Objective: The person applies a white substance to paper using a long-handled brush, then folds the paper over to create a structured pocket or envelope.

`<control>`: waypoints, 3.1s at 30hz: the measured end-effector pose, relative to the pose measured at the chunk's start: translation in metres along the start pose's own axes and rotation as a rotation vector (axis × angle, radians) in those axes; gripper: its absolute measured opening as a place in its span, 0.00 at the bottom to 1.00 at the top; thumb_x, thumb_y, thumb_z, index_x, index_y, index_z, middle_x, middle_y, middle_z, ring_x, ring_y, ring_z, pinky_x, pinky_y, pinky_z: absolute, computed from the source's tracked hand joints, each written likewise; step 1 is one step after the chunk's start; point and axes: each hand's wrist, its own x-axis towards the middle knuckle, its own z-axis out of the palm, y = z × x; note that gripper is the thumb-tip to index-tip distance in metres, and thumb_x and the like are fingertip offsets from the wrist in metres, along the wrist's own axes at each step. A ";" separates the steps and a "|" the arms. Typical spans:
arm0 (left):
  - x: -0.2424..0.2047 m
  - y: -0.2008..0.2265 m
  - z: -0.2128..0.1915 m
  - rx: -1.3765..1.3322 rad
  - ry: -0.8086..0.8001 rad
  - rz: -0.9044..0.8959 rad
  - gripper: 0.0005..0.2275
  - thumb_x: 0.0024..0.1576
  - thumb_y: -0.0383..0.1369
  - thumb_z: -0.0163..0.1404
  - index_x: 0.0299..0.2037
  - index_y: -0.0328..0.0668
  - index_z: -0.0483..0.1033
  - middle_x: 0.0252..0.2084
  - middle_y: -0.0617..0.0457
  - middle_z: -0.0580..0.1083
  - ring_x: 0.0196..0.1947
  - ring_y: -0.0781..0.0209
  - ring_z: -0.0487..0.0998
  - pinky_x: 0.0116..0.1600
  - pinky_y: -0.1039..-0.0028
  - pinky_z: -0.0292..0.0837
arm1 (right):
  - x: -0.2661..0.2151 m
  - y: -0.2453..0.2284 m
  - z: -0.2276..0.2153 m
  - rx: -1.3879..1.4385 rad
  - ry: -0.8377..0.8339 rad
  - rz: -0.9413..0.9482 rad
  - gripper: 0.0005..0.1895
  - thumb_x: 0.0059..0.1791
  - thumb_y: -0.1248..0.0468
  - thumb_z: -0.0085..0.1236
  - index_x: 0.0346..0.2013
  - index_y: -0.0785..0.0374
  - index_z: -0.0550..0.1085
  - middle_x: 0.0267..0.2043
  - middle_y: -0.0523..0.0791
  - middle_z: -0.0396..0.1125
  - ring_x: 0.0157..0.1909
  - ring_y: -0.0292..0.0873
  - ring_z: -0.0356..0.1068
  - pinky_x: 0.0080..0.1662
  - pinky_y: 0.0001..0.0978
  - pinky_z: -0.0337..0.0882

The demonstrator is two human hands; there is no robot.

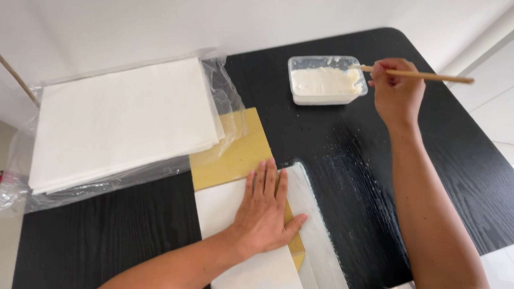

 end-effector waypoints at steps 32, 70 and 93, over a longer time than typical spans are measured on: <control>0.000 0.001 0.016 0.064 0.044 -0.027 0.43 0.62 0.67 0.26 0.74 0.34 0.45 0.76 0.27 0.41 0.76 0.31 0.39 0.75 0.46 0.30 | -0.016 -0.019 -0.039 -0.273 -0.380 0.266 0.39 0.38 0.48 0.72 0.61 0.53 0.70 0.62 0.46 0.61 0.61 0.45 0.61 0.54 0.42 0.66; 0.023 -0.031 -0.099 -0.239 -0.597 -0.271 0.44 0.60 0.66 0.30 0.75 0.35 0.41 0.79 0.37 0.34 0.79 0.41 0.28 0.77 0.51 0.20 | -0.013 -0.005 -0.086 -0.485 -1.019 0.683 0.26 0.49 0.46 0.69 0.21 0.60 0.68 0.20 0.42 0.49 0.25 0.42 0.45 0.33 0.37 0.48; -0.032 -0.030 -0.135 -0.201 -0.673 -0.355 0.45 0.57 0.66 0.36 0.78 0.46 0.38 0.80 0.36 0.33 0.80 0.39 0.28 0.75 0.40 0.16 | -0.075 -0.124 0.010 -0.294 -1.235 0.202 0.16 0.48 0.58 0.61 0.47 0.64 0.80 0.35 0.48 0.73 0.36 0.44 0.70 0.41 0.37 0.71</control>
